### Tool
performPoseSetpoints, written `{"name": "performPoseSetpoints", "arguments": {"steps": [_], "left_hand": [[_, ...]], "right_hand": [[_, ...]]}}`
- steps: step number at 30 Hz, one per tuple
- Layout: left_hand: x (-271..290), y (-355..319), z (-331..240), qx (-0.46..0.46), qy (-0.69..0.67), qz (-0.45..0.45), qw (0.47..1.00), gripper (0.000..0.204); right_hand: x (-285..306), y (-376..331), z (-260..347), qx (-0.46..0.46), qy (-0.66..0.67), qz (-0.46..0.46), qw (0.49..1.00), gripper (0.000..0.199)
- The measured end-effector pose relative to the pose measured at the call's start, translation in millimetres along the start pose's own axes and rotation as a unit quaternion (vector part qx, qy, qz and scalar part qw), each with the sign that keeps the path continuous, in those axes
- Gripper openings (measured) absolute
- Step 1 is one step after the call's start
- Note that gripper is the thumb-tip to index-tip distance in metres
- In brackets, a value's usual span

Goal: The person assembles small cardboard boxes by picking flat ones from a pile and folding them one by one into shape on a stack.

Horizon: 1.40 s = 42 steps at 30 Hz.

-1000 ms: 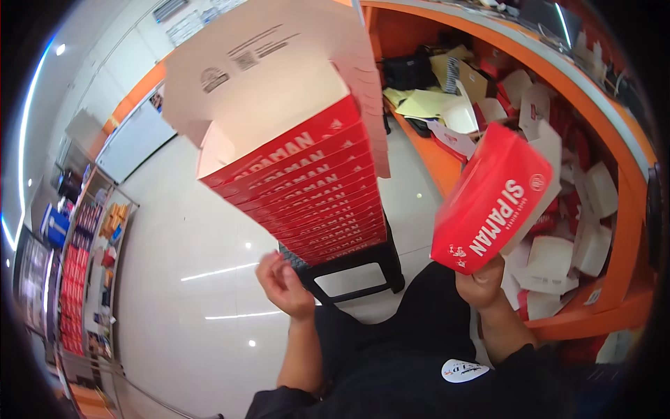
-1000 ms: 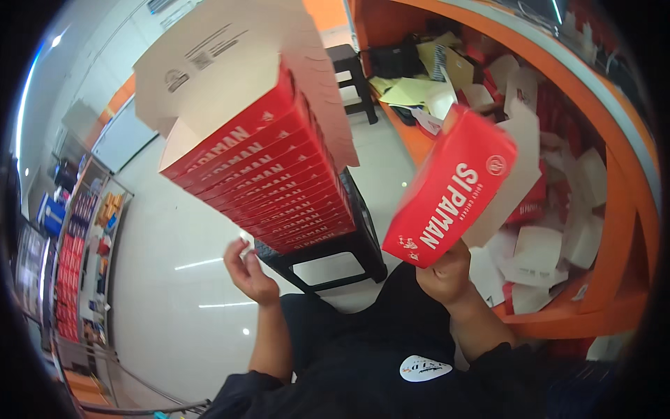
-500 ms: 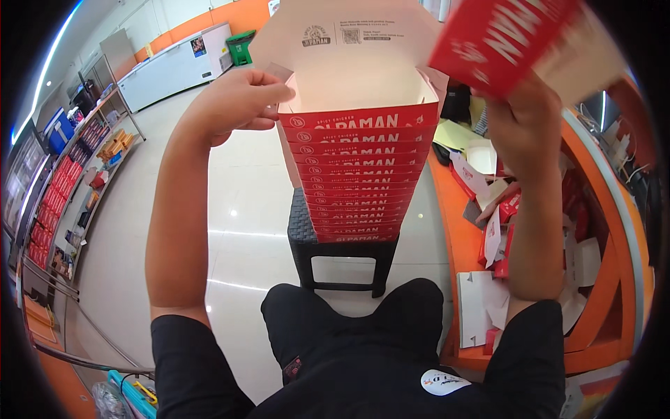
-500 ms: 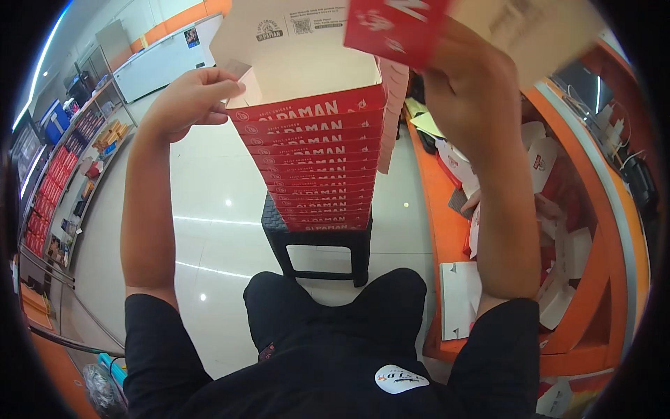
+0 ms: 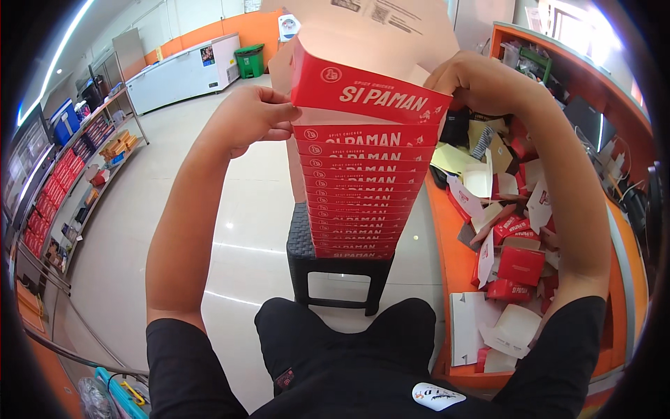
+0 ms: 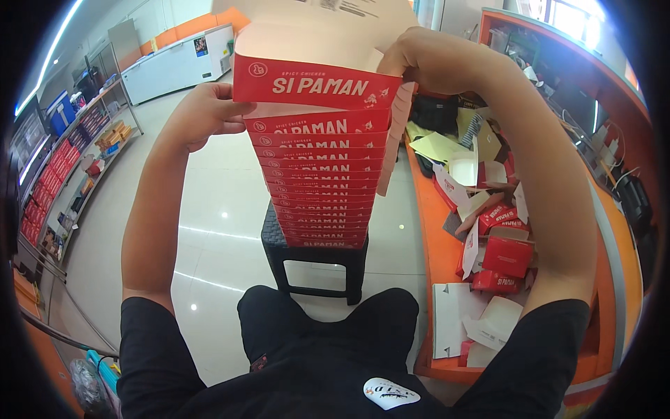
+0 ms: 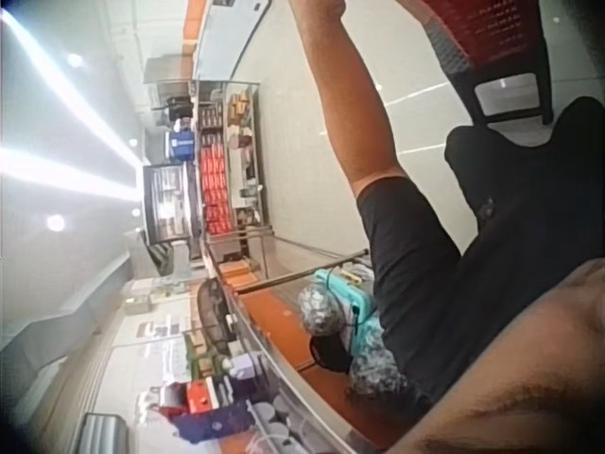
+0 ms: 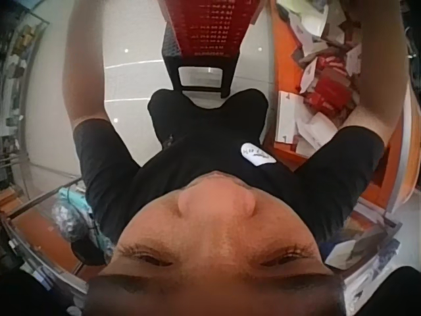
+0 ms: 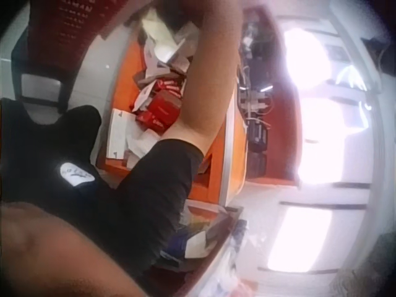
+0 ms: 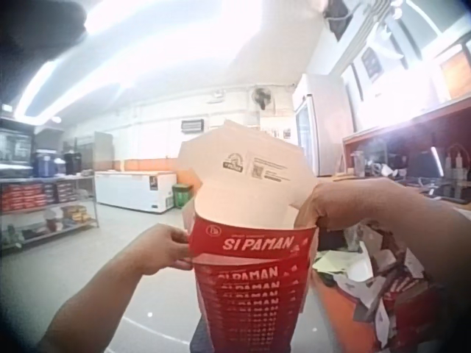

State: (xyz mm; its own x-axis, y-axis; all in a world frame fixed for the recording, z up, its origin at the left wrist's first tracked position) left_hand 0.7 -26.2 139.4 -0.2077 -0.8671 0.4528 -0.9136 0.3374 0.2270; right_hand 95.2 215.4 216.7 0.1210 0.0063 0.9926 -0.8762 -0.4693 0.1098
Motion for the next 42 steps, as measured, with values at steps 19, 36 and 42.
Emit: {"name": "performPoseSetpoints", "arguments": {"steps": [19, 36, 42], "left_hand": [[-4, 8, -4, -0.016, -0.024, 0.042, 0.999, 0.029], [-2, 9, 7, -0.006, -0.111, 0.024, 0.993, 0.027], [2, 11, 12, -0.051, -0.092, 0.01, 0.994, 0.031]], "right_hand": [[17, 72, 145, 0.193, -0.163, -0.094, 0.963, 0.039], [-2, 98, 141, 0.072, -0.212, 0.062, 0.973, 0.039], [-16, 103, 146, 0.095, -0.243, 0.149, 0.954, 0.031]]}}
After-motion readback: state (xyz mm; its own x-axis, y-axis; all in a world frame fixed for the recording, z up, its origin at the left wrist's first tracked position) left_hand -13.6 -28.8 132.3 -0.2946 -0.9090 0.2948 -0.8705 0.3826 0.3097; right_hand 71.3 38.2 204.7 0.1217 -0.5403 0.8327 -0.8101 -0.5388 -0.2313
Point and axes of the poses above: each hand's wrist, its own y-axis towards the middle knuckle, its own x-axis out of the back of the hand, z = x × y, the point moved 8 cm from there along y, towards the middle knuckle, and after that the axes turned 1 degree about y, right-handed, at the moved point
